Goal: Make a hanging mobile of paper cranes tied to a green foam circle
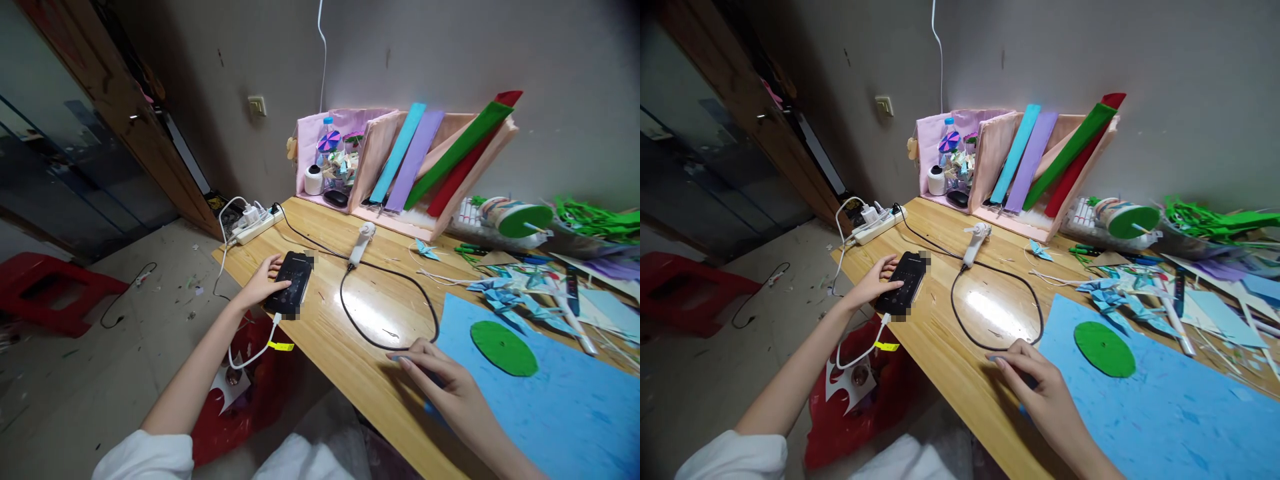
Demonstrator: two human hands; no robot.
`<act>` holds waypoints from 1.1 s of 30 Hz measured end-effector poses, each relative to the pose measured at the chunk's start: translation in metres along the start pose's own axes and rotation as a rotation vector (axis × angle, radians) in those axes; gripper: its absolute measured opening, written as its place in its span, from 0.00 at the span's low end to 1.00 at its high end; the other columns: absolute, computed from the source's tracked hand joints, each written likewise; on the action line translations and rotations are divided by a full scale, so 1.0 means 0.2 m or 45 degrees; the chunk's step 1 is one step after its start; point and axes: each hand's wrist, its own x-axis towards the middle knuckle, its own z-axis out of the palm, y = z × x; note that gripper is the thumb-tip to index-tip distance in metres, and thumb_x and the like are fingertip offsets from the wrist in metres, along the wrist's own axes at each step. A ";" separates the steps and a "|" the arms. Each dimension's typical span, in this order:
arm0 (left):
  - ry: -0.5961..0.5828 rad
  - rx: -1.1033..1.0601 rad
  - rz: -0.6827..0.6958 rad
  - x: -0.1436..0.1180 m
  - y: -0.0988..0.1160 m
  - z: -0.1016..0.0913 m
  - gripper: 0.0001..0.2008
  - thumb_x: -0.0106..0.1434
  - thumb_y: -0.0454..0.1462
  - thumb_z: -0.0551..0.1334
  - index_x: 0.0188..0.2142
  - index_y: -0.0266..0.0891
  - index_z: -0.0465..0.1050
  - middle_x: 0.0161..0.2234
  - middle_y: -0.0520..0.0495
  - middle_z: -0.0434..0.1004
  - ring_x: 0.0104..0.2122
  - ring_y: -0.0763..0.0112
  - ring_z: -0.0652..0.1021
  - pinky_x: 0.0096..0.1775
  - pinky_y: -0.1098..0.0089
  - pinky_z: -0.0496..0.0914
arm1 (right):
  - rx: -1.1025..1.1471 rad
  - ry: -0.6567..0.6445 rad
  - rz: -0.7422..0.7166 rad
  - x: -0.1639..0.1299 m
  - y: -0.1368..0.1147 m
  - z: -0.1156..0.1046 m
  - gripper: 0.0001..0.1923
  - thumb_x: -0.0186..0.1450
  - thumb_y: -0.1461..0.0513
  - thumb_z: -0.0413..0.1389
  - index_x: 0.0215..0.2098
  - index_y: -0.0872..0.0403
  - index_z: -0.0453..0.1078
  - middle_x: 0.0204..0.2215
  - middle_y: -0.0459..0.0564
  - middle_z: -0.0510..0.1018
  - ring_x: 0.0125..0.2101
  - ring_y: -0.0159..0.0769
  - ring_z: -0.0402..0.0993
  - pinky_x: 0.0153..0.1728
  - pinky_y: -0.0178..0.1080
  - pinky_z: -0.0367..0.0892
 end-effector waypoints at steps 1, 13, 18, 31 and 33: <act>0.008 0.014 0.001 0.00 0.00 0.00 0.38 0.48 0.41 0.67 0.55 0.36 0.53 0.51 0.38 0.62 0.50 0.63 0.66 0.48 0.63 0.64 | -0.002 0.001 0.002 0.00 0.00 0.00 0.13 0.64 0.55 0.50 0.36 0.50 0.76 0.26 0.48 0.69 0.29 0.35 0.68 0.30 0.36 0.63; 0.039 -0.009 -0.077 0.00 0.03 0.02 0.36 0.50 0.43 0.64 0.56 0.36 0.53 0.51 0.38 0.62 0.50 0.63 0.66 0.49 0.62 0.63 | 0.008 0.010 -0.001 0.00 -0.01 0.00 0.14 0.63 0.55 0.51 0.39 0.50 0.76 0.25 0.48 0.69 0.28 0.35 0.68 0.29 0.36 0.63; -0.211 -0.055 -0.032 -0.06 0.05 -0.06 0.45 0.46 0.40 0.68 0.60 0.39 0.46 0.57 0.37 0.54 0.54 0.62 0.63 0.55 0.60 0.57 | 0.017 0.006 -0.003 0.00 -0.01 0.00 0.13 0.63 0.56 0.51 0.39 0.50 0.76 0.25 0.47 0.68 0.28 0.34 0.67 0.30 0.35 0.62; 0.033 0.156 -0.008 -0.04 0.02 0.04 0.42 0.49 0.45 0.65 0.59 0.36 0.47 0.55 0.36 0.57 0.54 0.59 0.62 0.53 0.58 0.59 | 0.020 -0.016 0.009 0.00 -0.01 0.00 0.14 0.64 0.56 0.50 0.40 0.50 0.75 0.26 0.48 0.68 0.29 0.34 0.67 0.30 0.35 0.62; -0.055 0.023 -0.019 -0.04 0.02 0.01 0.38 0.54 0.45 0.61 0.59 0.36 0.46 0.56 0.36 0.56 0.54 0.61 0.62 0.54 0.59 0.57 | 0.018 -0.016 0.010 0.00 -0.01 0.00 0.14 0.64 0.55 0.50 0.40 0.50 0.75 0.26 0.48 0.68 0.29 0.34 0.67 0.31 0.35 0.62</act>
